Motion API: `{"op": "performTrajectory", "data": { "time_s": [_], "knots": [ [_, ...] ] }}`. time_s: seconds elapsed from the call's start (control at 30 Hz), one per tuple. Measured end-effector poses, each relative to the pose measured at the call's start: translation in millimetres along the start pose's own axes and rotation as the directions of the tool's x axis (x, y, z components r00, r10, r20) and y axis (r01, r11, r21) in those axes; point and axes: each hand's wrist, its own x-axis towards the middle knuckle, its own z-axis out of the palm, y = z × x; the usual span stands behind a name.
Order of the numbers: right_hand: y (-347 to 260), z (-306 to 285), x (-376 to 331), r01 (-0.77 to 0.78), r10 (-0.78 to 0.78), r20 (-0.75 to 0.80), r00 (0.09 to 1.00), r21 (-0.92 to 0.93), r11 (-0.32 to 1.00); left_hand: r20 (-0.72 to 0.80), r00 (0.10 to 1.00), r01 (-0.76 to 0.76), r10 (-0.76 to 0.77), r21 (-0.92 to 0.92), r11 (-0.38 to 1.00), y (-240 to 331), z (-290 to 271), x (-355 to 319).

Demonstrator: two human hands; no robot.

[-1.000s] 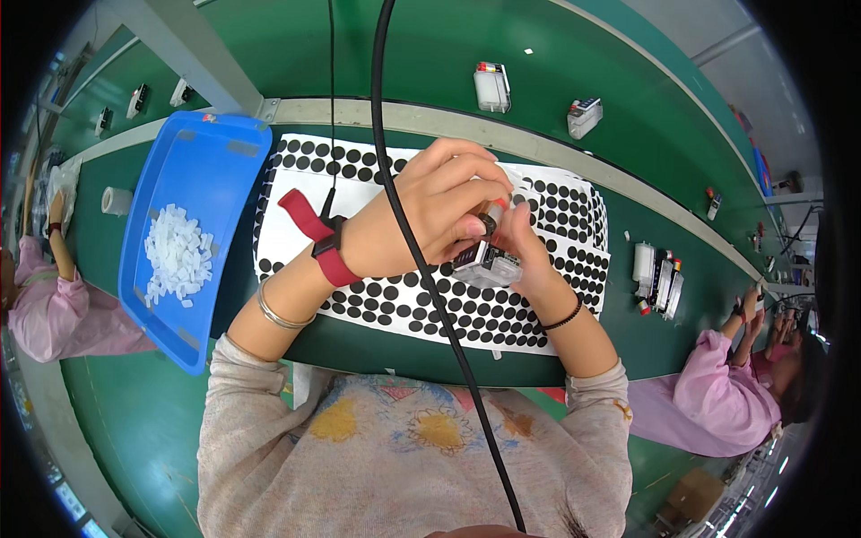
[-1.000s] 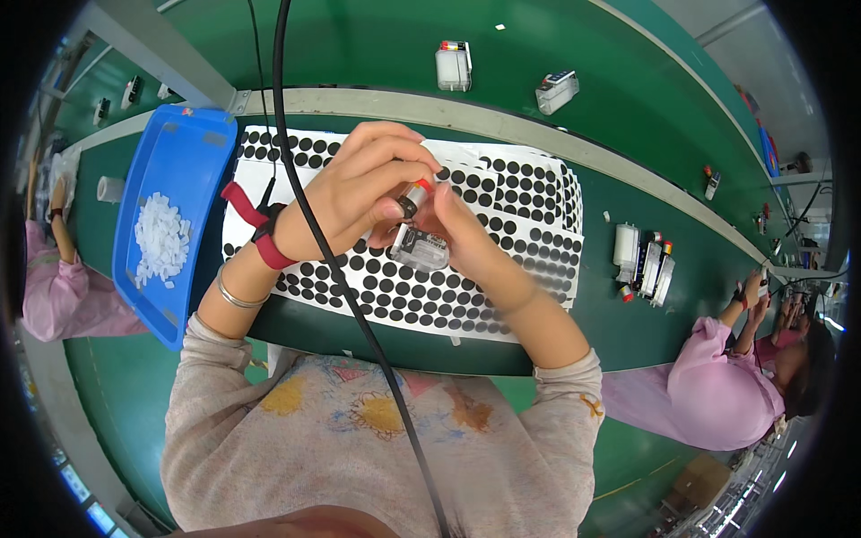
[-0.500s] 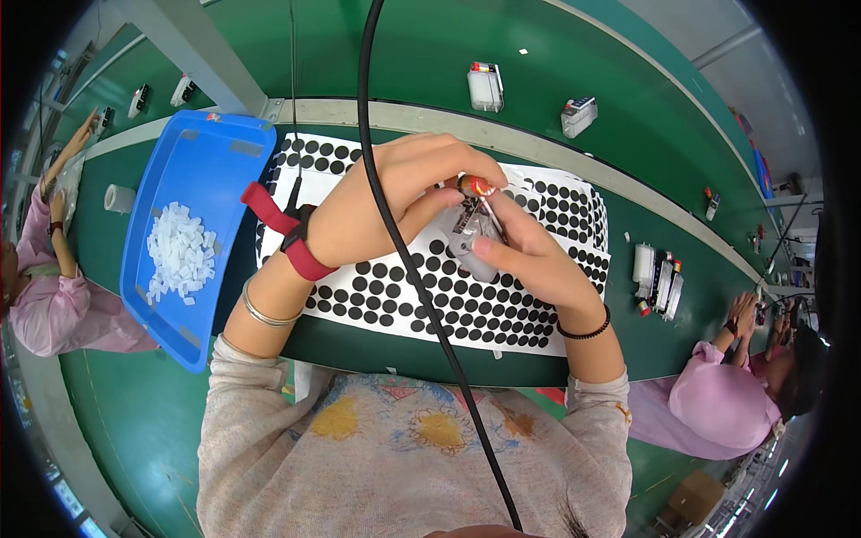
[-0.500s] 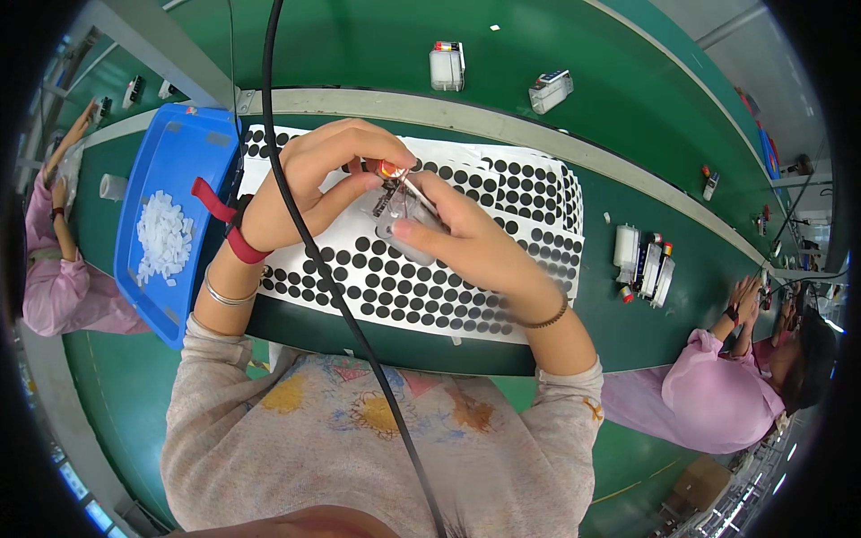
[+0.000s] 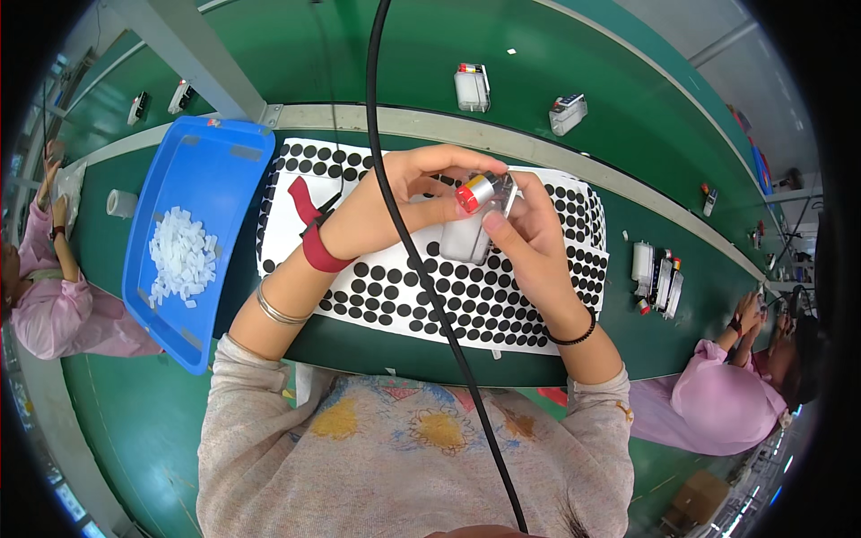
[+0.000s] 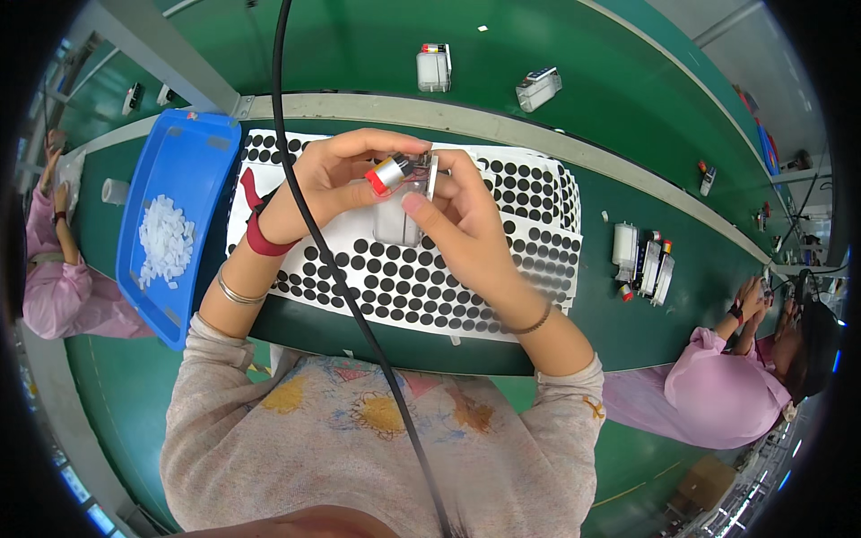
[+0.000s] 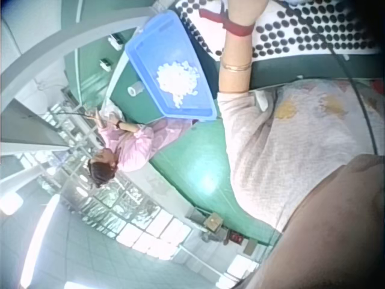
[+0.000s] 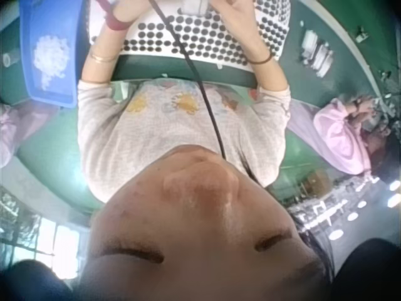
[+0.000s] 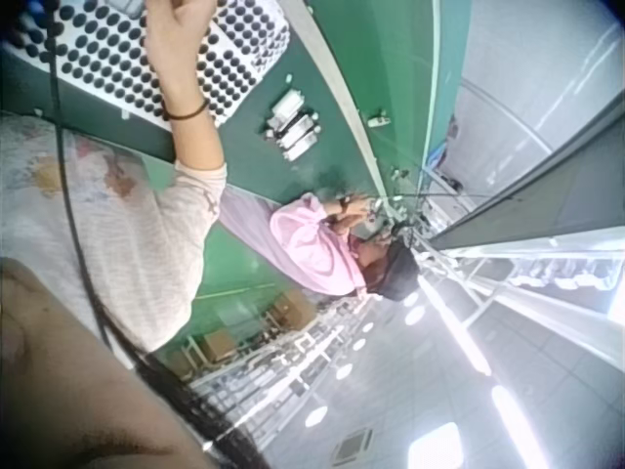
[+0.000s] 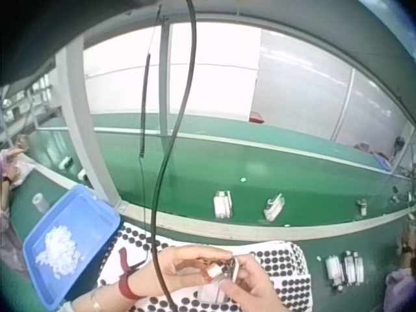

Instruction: Assembling small electronic or plastic components on a production line.

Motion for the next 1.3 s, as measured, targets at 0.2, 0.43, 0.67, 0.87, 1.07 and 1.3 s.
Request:
{"op": "performTrajectory", "data": {
  "time_s": [0.2, 0.43, 0.67, 0.87, 1.07, 1.3],
  "knots": [
    [3.3, 0.6, 0.2, 0.067, -0.063, 0.077, 0.995, -0.056, 0.996, 0.054, 0.997, 0.064, -0.057, -0.142, 0.988, -3.9, -6.6, 1.4],
    [4.9, -0.5, -2.2, 0.123, -0.078, 0.21, 0.975, -0.21, 0.97, 0.141, 0.989, 0.081, -0.046, -0.257, 0.963, -12.0, 0.1, 3.0],
    [8.2, 3.3, -1.5, 0.153, -0.133, 0.132, 0.982, -0.15, 0.977, 0.075, 0.997, 0.03, -0.018, -0.159, 0.987, 0.6, 2.3, 0.2],
    [6.5, -2.2, 5.8, 0.174, -0.175, -0.164, 0.971, -0.022, 0.985, -0.265, 0.964, 0.077, 0.01, 0.317, 0.945, 2.7, -2.9, -10.5],
    [18.5, -2.7, 5.8, 0.306, -0.421, -0.143, 0.896, -0.489, 0.817, -0.093, 0.952, 0.281, -0.292, -0.113, 0.953, -1.2, 6.3, -6.9],
    [15.9, -5.5, 11.0, 0.274, -0.41, -0.144, 0.901, -0.546, 0.792, -0.182, 0.966, 0.138, -0.183, -0.236, 0.962, -3.6, 5.9, -6.9]
  ]
}}
